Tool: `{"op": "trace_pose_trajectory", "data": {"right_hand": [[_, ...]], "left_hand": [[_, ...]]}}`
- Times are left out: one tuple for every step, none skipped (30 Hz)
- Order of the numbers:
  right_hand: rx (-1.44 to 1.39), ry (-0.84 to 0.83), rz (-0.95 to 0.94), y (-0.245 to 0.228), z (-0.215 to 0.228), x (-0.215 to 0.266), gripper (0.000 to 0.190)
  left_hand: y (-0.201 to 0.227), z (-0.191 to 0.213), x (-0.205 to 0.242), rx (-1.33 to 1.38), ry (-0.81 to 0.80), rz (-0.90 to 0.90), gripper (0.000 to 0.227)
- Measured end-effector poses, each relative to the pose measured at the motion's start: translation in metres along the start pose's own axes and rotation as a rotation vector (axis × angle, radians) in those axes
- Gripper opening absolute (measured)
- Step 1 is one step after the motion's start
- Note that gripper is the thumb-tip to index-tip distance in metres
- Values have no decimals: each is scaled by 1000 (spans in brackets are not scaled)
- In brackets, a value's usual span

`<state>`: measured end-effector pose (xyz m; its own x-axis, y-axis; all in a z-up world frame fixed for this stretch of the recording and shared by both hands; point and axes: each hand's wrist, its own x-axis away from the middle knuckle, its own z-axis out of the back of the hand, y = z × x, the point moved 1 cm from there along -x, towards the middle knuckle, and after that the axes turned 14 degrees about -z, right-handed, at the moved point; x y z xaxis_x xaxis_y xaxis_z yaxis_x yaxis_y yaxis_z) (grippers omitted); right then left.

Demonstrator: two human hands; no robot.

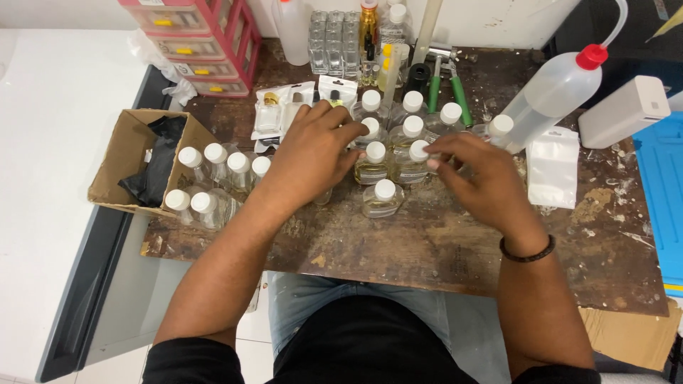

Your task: The person takes small bottles from a shelf, opens them, and places them on a table. They then pick up pairs of bottles, compare them, and place them into a cardboard box.

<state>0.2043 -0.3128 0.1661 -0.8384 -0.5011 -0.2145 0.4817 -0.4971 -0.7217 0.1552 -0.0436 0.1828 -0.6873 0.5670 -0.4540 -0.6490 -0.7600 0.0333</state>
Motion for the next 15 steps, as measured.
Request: {"op": "trace_pose_trajectory", "data": {"right_hand": [[-12, 47, 1, 1, 6, 0, 19], [-11, 48, -2, 7, 5, -3, 19], [50, 91, 21, 13, 5, -5, 20], [112, 134, 45, 18, 4, -8, 21], [113, 136, 46, 14, 1, -9, 21], [192, 106, 23, 11, -3, -11, 23], [270, 76, 0, 7, -7, -13, 27], [271, 80, 2, 13, -13, -13, 27], [405, 76, 20, 19, -20, -14, 29], [539, 72, 39, 26, -28, -14, 33], [540, 71, 38, 30, -31, -13, 33], [577, 110, 107, 33, -34, -11, 34], [614, 150, 176, 35, -37, -10, 35], [615, 152, 176, 40, -41, -9, 35], [619, 159, 172, 44, -43, -8, 33]], "left_hand": [[-2, 1, 0, -2, -14, 5, 26], [-1, -1, -2, 1, -15, 3, 26], [-1, -1, -4, -8, -26, 6, 26], [0, -2, -5, -17, -37, 8, 27], [3, -3, -9, -19, -35, 7, 27], [6, -4, -13, 12, -82, 17, 26], [9, -6, -17, 41, -130, 26, 26], [7, -16, -16, 38, -128, 24, 26], [6, -27, -15, 0, -139, -14, 29], [4, -39, -14, -37, -149, -52, 32], [3, -47, -11, -37, -148, -52, 32], [3, -56, -9, -71, -138, -64, 29], [2, -64, -8, -106, -126, -77, 25], [1, -68, -7, -106, -125, -79, 25], [-1, -72, -6, -121, -120, -87, 28]]}}
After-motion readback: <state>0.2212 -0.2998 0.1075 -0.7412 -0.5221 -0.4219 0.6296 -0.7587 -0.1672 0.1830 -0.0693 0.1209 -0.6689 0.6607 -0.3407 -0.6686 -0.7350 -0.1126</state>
